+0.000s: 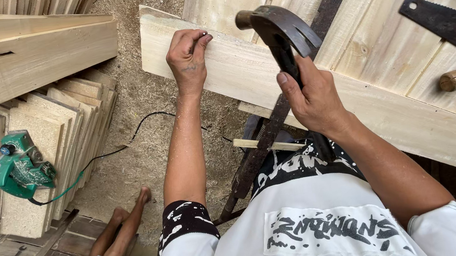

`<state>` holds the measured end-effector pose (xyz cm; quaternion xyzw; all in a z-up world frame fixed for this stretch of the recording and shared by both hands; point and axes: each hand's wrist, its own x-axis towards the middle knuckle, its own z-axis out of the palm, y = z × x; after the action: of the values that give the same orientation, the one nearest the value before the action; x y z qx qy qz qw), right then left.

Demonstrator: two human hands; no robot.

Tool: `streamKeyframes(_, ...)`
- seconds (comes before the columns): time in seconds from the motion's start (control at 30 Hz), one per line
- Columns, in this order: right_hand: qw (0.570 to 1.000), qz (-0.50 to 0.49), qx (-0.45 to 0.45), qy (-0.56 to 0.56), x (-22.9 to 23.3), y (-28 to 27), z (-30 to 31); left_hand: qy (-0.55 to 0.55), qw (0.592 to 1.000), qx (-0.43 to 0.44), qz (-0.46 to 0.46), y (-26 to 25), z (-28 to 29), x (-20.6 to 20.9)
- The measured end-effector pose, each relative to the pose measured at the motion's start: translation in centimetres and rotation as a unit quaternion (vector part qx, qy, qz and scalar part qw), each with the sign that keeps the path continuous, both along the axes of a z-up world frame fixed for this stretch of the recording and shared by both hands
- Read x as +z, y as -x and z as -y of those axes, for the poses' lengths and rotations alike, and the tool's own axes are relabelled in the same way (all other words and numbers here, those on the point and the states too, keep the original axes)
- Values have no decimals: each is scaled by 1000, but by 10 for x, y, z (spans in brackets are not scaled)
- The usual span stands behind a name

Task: The person hammers nails into a wooden plank using a hammer. They repeatedly pick up nails, position them on the wood, and strike them with the hammer to secure the plank to a larger wooden structure.

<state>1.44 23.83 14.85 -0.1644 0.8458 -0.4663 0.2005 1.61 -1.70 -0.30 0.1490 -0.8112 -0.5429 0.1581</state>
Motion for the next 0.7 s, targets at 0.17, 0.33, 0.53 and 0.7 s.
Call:
streamKeyframes(0.17,999,-23,13,35,3,8,21,2,1000,4,-8,0,1,-4)
streamKeyframes(0.33,997,62,18,33,-17,9,45,-15,1000,5,-19,6,0,0)
streamKeyframes(0.53,988,74,71,-117,-27,23,58,74,996,2,-40,12,1,6)
streamKeyframes(0.7,1000,-11,7,20,-18,15,51,21,1000,-16,-14,5,3,-7)
